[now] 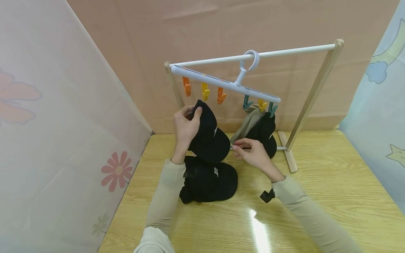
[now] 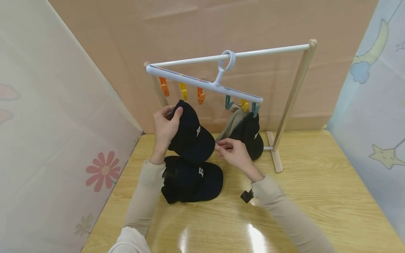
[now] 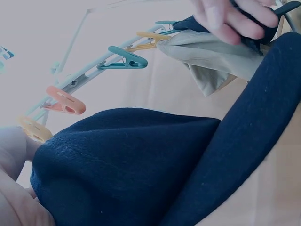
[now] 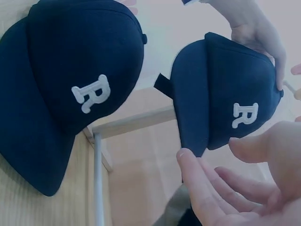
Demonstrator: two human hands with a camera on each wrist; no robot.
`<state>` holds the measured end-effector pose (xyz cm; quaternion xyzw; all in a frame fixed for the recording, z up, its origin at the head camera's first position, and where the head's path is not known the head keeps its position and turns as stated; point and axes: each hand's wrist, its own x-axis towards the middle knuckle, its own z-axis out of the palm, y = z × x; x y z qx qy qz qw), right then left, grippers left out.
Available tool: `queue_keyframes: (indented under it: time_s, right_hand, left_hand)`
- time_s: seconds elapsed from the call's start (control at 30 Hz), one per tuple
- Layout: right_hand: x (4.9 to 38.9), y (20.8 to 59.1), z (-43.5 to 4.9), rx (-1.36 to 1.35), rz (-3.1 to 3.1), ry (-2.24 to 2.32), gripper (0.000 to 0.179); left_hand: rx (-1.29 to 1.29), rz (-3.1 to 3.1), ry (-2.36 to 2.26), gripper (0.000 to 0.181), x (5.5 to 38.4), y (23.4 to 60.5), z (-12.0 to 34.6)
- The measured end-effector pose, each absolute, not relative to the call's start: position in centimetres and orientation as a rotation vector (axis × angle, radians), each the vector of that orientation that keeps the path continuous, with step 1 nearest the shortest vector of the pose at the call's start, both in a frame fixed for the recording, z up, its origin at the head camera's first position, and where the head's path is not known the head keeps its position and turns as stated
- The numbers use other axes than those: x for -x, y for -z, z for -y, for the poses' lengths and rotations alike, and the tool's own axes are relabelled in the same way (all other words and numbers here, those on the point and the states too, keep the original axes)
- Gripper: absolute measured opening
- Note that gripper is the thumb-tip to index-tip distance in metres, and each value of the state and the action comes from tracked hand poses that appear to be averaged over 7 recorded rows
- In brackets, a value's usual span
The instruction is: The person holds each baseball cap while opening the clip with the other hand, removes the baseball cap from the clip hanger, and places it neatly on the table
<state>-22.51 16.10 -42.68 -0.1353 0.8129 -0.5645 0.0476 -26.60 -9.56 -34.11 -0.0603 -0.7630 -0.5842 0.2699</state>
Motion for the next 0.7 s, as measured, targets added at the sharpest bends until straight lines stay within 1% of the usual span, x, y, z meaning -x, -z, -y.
queue_keyframes:
  time_s: [0.13, 0.27, 0.5, 0.7]
  right_hand:
    - [22.3, 43.1, -15.4, 0.403, -2.512, 1.652, 0.031]
    - [22.2, 43.5, -14.8, 0.379, -2.520, 1.625, 0.034]
    - [22.4, 43.8, -13.9, 0.344, -2.500, 1.598, 0.051]
    - [22.7, 44.2, -13.5, 0.318, -2.491, 1.594, 0.058]
  left_hand:
    - [0.129, 2.061, 1.564, 0.025, 26.4, 34.0, 9.8]
    - [0.108, 2.069, 1.547, 0.027, 26.3, 33.9, 10.0]
    - [0.100, 2.064, 1.532, 0.028, 26.0, 33.7, 10.5]
    - [0.079, 2.068, 1.539, 0.029, 25.8, 33.6, 10.6]
